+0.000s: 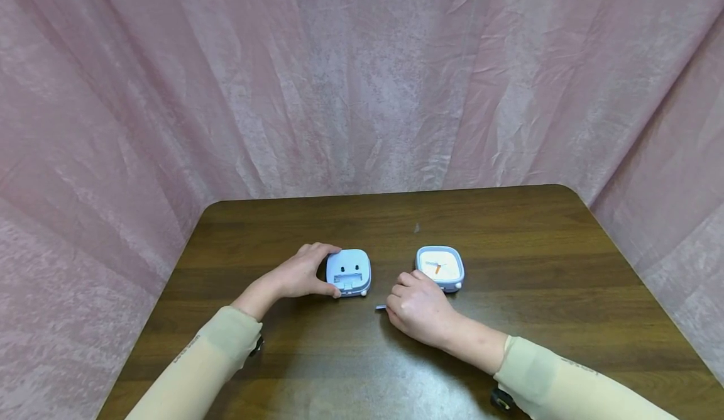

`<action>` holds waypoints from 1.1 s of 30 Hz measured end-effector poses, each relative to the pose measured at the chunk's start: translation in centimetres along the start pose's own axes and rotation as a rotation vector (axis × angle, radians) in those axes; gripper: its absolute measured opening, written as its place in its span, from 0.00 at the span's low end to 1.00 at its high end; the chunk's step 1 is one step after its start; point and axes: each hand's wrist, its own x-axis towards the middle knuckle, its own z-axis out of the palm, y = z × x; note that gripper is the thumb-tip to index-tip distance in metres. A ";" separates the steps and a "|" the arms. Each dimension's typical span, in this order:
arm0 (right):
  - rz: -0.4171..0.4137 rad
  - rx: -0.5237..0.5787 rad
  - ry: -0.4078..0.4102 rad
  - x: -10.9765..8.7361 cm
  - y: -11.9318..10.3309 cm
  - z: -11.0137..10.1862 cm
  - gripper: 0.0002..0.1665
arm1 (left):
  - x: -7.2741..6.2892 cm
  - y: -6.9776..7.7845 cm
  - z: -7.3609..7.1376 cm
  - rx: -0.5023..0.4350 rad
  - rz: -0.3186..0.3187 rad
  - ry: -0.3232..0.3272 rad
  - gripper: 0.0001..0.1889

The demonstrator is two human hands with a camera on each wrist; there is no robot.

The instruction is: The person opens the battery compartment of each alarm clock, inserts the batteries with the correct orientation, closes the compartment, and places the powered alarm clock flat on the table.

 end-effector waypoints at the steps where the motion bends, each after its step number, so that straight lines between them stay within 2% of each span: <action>1: 0.000 0.000 0.000 -0.1 0.0 0.0 0.12 | 0.0 0.0 0.0 0.001 -0.001 -0.001 0.50; 20: -0.027 0.006 -0.019 -1.2 -0.5 0.2 0.13 | 0.0 0.1 -0.1 -0.006 -0.016 -0.017 0.50; 33: -0.026 0.020 -0.021 -1.1 -0.5 0.0 0.11 | 0.1 0.0 -0.1 -0.008 -0.038 -0.034 0.50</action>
